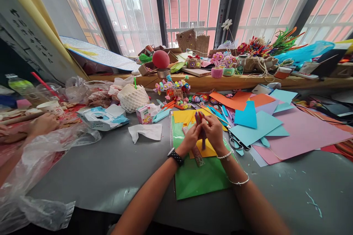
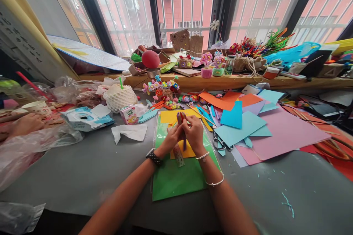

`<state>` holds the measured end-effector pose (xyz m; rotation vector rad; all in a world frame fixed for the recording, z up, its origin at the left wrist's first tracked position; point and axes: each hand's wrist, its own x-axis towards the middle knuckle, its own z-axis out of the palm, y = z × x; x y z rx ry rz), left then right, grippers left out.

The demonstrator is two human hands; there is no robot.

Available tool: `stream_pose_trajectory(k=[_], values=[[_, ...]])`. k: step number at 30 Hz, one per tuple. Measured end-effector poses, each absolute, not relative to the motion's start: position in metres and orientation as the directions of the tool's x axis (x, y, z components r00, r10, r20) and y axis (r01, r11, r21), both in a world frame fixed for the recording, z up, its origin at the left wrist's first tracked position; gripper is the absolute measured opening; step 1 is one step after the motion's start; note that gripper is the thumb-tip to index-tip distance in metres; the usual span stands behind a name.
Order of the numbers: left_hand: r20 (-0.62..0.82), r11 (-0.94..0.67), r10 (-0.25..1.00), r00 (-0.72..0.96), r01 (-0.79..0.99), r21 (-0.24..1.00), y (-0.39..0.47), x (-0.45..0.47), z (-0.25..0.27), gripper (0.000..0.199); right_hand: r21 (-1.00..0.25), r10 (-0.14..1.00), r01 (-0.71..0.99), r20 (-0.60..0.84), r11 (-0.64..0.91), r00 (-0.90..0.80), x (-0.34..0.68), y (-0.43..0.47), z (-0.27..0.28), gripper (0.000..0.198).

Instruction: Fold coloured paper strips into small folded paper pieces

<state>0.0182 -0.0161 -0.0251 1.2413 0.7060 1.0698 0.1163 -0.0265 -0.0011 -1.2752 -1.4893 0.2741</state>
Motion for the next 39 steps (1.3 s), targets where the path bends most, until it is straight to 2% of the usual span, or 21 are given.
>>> stream_pose_trajectory(k=[3, 9, 18, 23, 29, 33, 36, 39], values=[[0.167, -0.111, 0.944, 0.286, -0.201, 0.973, -0.014, 0.022, -0.033, 0.038, -0.726, 0.809, 0.584, 0.556, 0.362, 0.191, 0.112, -0.025, -0.007, 0.02], [0.192, -0.195, 0.934, 0.3, -0.02, 0.981, -0.011, 0.018, -0.032, 0.031, -0.728, 0.811, 0.575, 0.557, 0.372, 0.181, 0.112, -0.024, -0.012, 0.024], [0.2, -0.244, 0.942, 0.27, 0.141, 0.959, -0.008, 0.018, -0.025, 0.024, -0.729, 0.803, 0.581, 0.561, 0.363, 0.202, 0.114, -0.012, -0.021, 0.025], [0.195, -0.239, 0.942, 0.273, 0.137, 0.961, -0.006, 0.017, -0.025, 0.025, -0.76, 0.825, 0.536, 0.533, 0.368, 0.187, 0.116, -0.007, -0.023, 0.025], [0.173, -0.215, 0.959, 0.223, 0.181, 0.96, -0.006, 0.019, -0.026, 0.022, -0.762, 0.832, 0.561, 0.512, 0.324, 0.213, 0.115, -0.007, -0.024, 0.029], [0.138, -0.16, 0.962, 0.235, 0.077, 0.984, -0.008, 0.02, -0.024, 0.02, -0.773, 0.859, 0.563, 0.471, 0.292, 0.202, 0.122, -0.007, -0.02, 0.036], [0.059, -0.053, 0.956, 0.289, -0.029, 0.998, -0.011, 0.021, -0.024, 0.022, -0.746, 0.891, 0.601, 0.438, 0.287, 0.118, 0.135, -0.011, -0.009, 0.041], [0.036, -0.02, 0.951, 0.306, -0.057, 0.998, -0.012, 0.021, -0.024, 0.021, -0.761, 0.958, 0.602, 0.288, 0.24, -0.019, 0.15, -0.018, 0.003, 0.039]])
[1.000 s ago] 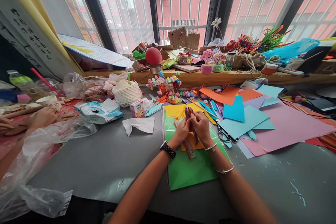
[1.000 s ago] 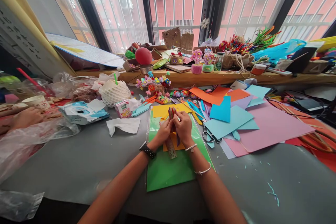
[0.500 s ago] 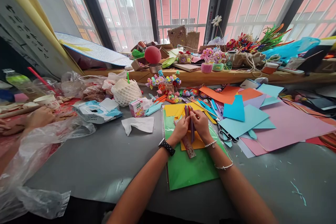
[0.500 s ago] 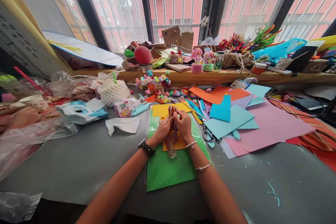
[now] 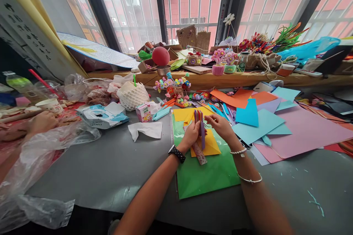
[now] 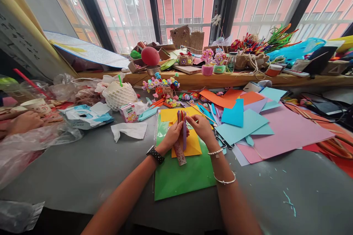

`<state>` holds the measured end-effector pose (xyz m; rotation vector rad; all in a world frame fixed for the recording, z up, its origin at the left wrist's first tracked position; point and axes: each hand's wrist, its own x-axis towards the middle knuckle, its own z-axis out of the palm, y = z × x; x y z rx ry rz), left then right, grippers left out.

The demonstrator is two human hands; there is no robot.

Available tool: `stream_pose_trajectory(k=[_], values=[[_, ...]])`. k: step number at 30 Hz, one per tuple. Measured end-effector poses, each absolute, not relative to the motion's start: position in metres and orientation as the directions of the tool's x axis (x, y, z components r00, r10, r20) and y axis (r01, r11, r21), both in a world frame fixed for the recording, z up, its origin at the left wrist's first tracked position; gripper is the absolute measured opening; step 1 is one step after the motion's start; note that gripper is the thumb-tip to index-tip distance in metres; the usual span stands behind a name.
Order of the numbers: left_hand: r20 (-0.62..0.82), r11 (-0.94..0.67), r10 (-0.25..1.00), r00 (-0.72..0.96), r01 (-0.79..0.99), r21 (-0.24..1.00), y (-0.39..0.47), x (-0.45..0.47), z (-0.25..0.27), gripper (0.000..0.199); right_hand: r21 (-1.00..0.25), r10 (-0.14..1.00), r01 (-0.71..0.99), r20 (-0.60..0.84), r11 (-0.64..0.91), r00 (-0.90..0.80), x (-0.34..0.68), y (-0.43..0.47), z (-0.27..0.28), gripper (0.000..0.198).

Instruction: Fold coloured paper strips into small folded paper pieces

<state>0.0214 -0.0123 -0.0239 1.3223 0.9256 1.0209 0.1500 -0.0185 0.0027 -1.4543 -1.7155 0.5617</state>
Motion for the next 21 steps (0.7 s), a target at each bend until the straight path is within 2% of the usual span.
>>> stream_pose_trajectory(k=[4, 8, 15, 21], values=[[0.076, -0.095, 0.967, 0.244, 0.067, 0.993, -0.01, 0.019, -0.025, 0.021, -0.744, 0.969, 0.621, 0.189, 0.247, -0.159, 0.158, -0.025, 0.005, 0.022], [0.156, -0.192, 0.972, 0.176, 0.21, 0.959, -0.006, 0.018, -0.029, 0.024, -0.721, 0.968, 0.646, 0.197, 0.252, -0.158, 0.153, -0.022, -0.004, 0.021], [0.147, -0.185, 0.972, 0.181, 0.216, 0.959, -0.005, 0.017, -0.031, 0.024, -0.67, 0.952, 0.68, 0.26, 0.299, -0.162, 0.148, -0.016, -0.009, 0.024], [0.065, -0.084, 0.961, 0.268, 0.06, 0.995, -0.008, 0.019, -0.028, 0.021, -0.765, 0.963, 0.591, 0.256, 0.257, -0.088, 0.147, -0.019, -0.004, 0.021]])
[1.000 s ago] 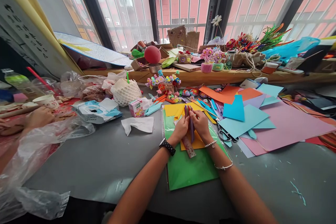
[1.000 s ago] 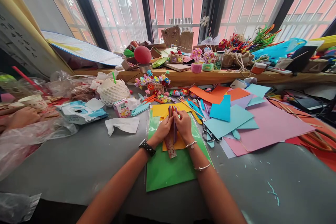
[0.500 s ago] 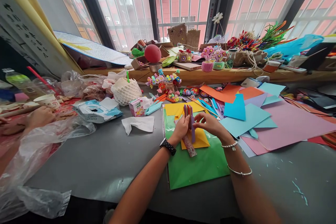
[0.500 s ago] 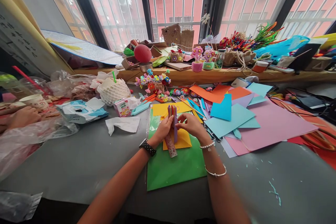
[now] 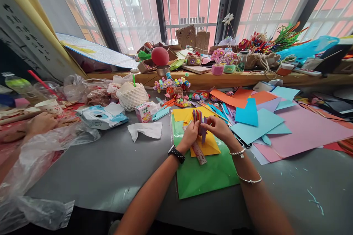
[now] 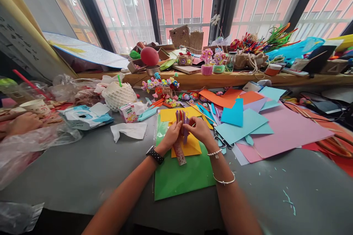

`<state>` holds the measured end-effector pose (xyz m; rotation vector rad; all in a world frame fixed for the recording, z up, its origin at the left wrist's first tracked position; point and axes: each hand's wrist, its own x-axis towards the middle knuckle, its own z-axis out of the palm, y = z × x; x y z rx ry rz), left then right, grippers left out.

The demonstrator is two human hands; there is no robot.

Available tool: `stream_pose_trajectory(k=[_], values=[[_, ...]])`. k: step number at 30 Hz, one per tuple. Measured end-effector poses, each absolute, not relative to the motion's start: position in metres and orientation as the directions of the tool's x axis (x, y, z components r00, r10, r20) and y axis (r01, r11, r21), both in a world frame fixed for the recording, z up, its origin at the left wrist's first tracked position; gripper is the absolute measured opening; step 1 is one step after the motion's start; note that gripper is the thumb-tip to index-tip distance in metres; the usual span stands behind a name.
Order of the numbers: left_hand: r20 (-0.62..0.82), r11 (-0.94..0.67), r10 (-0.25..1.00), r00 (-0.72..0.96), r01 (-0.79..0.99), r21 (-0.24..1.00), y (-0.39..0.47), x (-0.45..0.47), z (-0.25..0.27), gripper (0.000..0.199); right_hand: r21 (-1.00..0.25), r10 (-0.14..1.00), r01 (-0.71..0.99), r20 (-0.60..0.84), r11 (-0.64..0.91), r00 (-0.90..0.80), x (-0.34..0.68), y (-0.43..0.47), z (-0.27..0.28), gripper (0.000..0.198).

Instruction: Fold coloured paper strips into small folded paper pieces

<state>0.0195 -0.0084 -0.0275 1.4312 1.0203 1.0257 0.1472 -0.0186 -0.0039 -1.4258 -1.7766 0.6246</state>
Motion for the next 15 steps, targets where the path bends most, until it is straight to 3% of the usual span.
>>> stream_pose_trajectory(k=[4, 9, 15], values=[[0.116, -0.142, 0.961, 0.25, 0.089, 0.986, -0.0079, 0.0197, -0.0273, 0.021, -0.887, 0.98, 0.423, 0.198, 0.186, -0.018, 0.1432, -0.0207, -0.0022, 0.017], [0.156, -0.185, 0.966, 0.205, 0.132, 0.974, -0.0065, 0.0187, -0.0302, 0.023, -0.977, 0.994, 0.186, 0.094, 0.103, -0.055, 0.139, -0.0229, 0.0005, 0.015], [0.072, -0.066, 0.957, 0.28, -0.029, 0.997, -0.0063, 0.021, -0.0327, 0.023, -0.98, 0.992, 0.167, 0.093, 0.107, -0.09, 0.1393, -0.0249, 0.003, 0.015]])
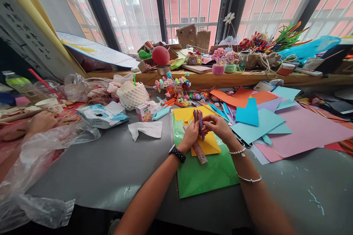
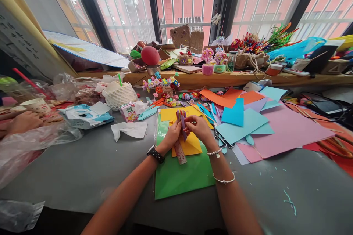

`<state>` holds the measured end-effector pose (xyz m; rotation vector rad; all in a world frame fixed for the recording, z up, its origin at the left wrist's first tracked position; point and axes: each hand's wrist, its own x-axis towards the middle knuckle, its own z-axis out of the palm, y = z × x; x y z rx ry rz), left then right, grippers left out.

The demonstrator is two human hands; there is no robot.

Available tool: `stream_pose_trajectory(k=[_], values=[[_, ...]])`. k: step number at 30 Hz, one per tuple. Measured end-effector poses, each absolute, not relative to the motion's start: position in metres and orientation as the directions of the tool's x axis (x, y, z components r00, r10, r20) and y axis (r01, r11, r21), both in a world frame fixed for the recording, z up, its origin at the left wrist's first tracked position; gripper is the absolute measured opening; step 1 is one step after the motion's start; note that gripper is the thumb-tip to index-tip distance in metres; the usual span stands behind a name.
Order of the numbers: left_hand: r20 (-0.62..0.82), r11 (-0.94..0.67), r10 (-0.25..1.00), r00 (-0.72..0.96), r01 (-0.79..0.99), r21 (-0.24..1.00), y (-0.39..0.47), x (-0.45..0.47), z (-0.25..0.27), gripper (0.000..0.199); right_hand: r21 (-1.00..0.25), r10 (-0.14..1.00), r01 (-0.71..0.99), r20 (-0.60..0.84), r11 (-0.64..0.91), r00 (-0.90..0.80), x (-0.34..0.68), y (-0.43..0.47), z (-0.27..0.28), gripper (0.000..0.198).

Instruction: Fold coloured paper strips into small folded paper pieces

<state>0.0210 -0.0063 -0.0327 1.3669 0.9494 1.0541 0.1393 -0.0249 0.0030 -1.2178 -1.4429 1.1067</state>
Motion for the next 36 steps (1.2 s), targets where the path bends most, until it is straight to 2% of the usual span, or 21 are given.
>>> stream_pose_trajectory(k=[5, 8, 18, 28, 31, 36], values=[[0.132, -0.146, 0.974, 0.186, 0.063, 0.987, -0.008, 0.02, -0.028, 0.019, -0.903, 0.974, 0.371, 0.228, 0.217, -0.014, 0.138, -0.022, -0.004, 0.017], [0.122, -0.137, 0.979, 0.164, 0.078, 0.988, -0.01, 0.019, -0.024, 0.019, -0.862, 0.97, 0.454, 0.244, 0.226, -0.02, 0.136, -0.021, -0.005, 0.011], [0.128, -0.143, 0.979, 0.159, 0.085, 0.986, -0.011, 0.019, -0.021, 0.02, -0.834, 0.965, 0.504, 0.263, 0.226, 0.002, 0.135, -0.023, -0.002, 0.013], [0.2, -0.222, 0.971, 0.13, 0.186, 0.957, -0.007, 0.018, -0.027, 0.022, -0.778, 0.949, 0.572, 0.314, 0.26, -0.004, 0.13, -0.026, 0.001, 0.009], [0.186, -0.204, 0.974, 0.126, 0.151, 0.967, -0.008, 0.018, -0.027, 0.021, -0.821, 0.951, 0.507, 0.308, 0.261, 0.01, 0.129, -0.026, 0.001, 0.012], [0.137, -0.137, 0.964, 0.228, -0.017, 0.99, -0.012, 0.022, -0.022, 0.025, -0.976, 0.98, 0.099, 0.197, 0.196, 0.006, 0.126, -0.025, -0.003, 0.024]])
